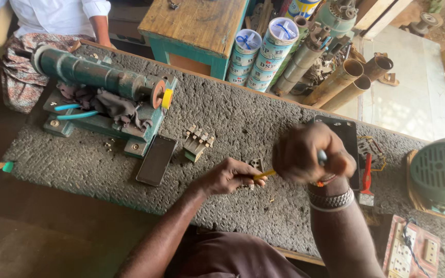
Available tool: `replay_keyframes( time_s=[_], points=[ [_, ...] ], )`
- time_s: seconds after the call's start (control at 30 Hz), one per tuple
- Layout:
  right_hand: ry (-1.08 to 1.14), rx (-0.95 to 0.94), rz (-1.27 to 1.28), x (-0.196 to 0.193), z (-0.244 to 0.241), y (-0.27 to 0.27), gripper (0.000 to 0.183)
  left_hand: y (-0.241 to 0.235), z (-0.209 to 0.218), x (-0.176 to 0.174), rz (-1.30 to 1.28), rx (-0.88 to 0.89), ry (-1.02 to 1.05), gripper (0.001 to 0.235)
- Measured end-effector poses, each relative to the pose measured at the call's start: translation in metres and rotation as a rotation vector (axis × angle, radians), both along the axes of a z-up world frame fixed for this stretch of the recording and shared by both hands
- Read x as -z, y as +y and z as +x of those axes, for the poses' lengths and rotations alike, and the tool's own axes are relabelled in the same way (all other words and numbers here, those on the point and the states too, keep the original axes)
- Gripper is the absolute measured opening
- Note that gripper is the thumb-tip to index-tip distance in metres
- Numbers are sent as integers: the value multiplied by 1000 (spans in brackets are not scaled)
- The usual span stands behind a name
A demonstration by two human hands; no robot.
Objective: The person uses a screwdriver to remove and reinsert small metal contacts into a rectangular electrical component on a workbench. They handle the component and contacts by hand, occasionally using a brush to clean the area. The task involves repeated insertion and removal of contacts without a visible final assembly or testing.
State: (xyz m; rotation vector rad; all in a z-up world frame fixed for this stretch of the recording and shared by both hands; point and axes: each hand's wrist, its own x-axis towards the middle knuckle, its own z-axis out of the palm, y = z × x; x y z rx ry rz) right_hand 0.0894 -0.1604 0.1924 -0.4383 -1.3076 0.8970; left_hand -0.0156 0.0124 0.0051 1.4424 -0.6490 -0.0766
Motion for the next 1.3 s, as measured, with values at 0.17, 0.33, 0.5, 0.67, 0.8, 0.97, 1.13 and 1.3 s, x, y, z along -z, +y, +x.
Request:
replay_keyframes(
  time_s=[0.17,0.33,0.5,0.67,0.8,0.97,1.13,1.3],
  points=[
    [-29,527,-158,0,-32,-8,59,-5,0,4,31,-143,-17,3],
    [-51,674,-94,9,-66,-18,70,-17,5,13,29,-237,-134,22],
    [-33,1059,-401,24,-85,-21,32,-19,10,16,-30,-215,33,24],
    [-680,1436,-699,36,-94,-26,45,-20,7,10,210,-346,-65,32],
    [-733,1292,-535,31,-84,-29,38,-7,2,2,-52,-85,-88,31],
    [-761,1089,-440,23,-78,-29,34,-4,0,7,-38,-107,109,26],
    [-776,1285,-838,27,-88,-28,26,-18,6,19,59,-313,80,32],
    [-724,1389,-635,28,-97,-25,25,-1,1,18,-240,-122,129,23]
  ],
)
